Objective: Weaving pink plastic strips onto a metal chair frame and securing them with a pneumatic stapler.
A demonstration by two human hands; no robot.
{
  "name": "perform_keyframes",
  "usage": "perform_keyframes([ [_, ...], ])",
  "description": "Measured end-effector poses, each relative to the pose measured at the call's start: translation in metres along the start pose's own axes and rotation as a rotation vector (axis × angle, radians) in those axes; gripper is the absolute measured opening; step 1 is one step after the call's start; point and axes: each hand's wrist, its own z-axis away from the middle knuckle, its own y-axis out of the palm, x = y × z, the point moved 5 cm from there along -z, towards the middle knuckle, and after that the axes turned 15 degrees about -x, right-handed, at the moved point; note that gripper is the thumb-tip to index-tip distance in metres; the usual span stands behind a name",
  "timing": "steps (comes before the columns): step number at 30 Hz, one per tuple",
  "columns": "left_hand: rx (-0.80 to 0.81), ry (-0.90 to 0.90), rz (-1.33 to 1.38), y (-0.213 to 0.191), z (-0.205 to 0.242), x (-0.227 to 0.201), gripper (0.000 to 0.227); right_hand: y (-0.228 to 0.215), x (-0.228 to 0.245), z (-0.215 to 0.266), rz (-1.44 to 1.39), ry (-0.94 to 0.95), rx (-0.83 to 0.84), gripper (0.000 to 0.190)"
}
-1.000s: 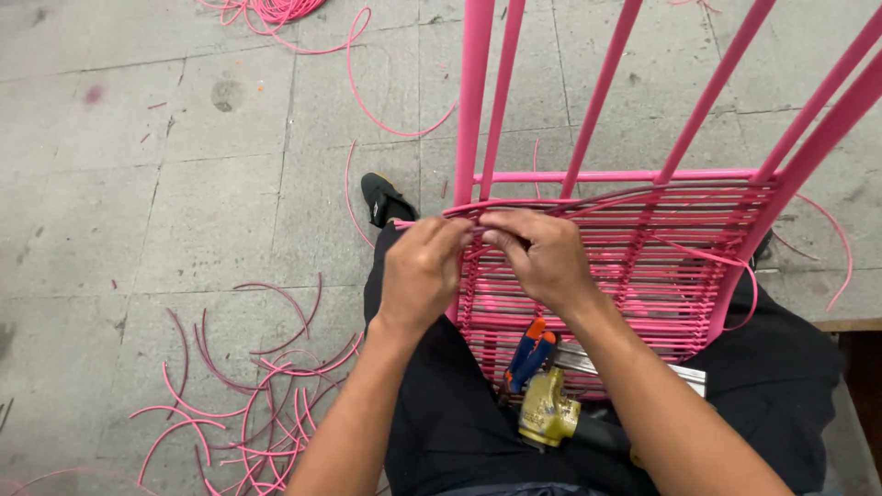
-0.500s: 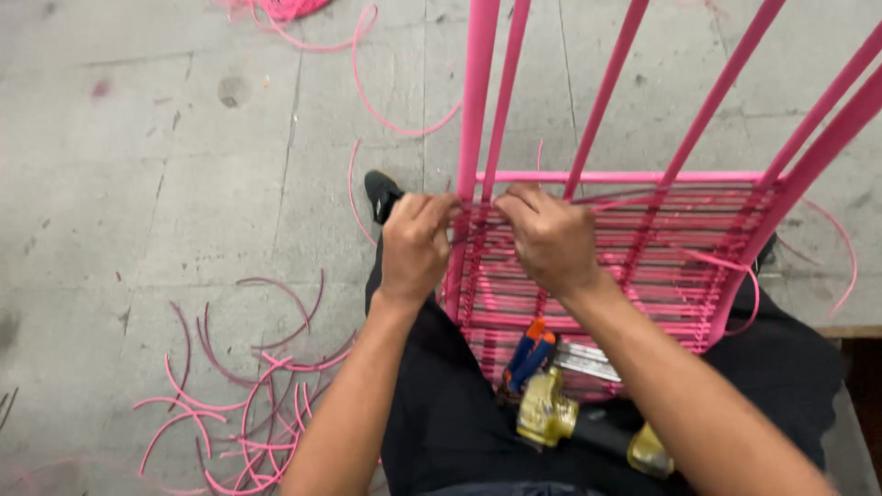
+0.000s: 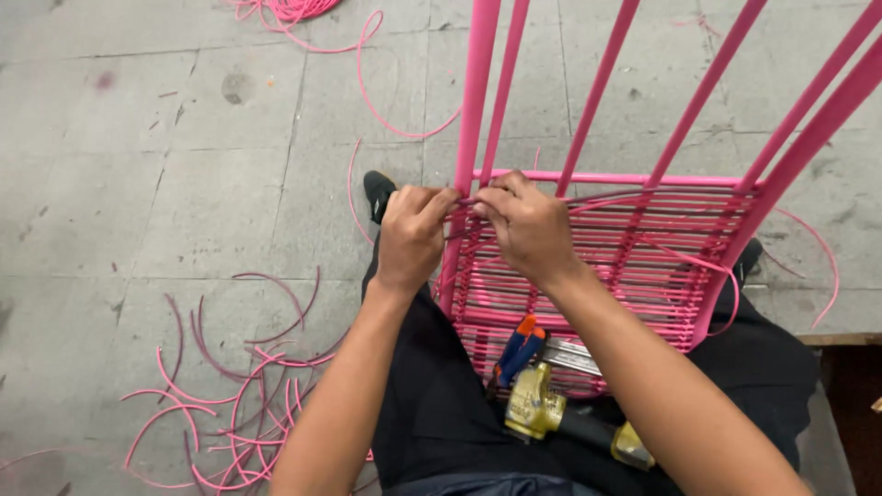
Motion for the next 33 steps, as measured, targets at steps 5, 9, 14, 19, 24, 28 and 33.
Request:
perform_keyframes([
  [5, -0.006, -0.033, 0.084, 0.005, -0.006, 0.008, 0.022, 0.008, -0.002, -0.004, 0.157, -0.039, 0.041, 0.009],
  [9, 0.05, -0.278, 0.248, 0.005, -0.009, 0.022, 0.026, -0.004, 0.008, -0.006, 0.183, 0.037, 0.048, 0.008],
  [14, 0.179, -0.486, 0.319, 0.009, -0.01, 0.029, 0.022, -0.001, -0.007, 0.026, 0.069, 0.161, 0.031, 0.006],
  [19, 0.212, -0.579, 0.319, 0.009, -0.01, 0.037, 0.017, 0.015, -0.019, 0.031, -0.292, 0.732, 0.058, 0.016],
  [24, 0.3, -0.585, 0.385, -0.002, -0.027, 0.016, 0.018, 0.011, -0.016, 0.02, -0.116, 0.472, 0.092, 0.029],
  [28, 0.294, -0.456, 0.262, 0.008, -0.021, 0.018, 0.023, 0.016, -0.008, 0.014, 0.005, 0.515, 0.13, 0.033],
  [33, 0.104, -0.216, 0.118, 0.011, -0.014, 0.011, 0.013, 0.011, -0.007, 0.013, 0.125, 0.379, -0.016, 0.034],
])
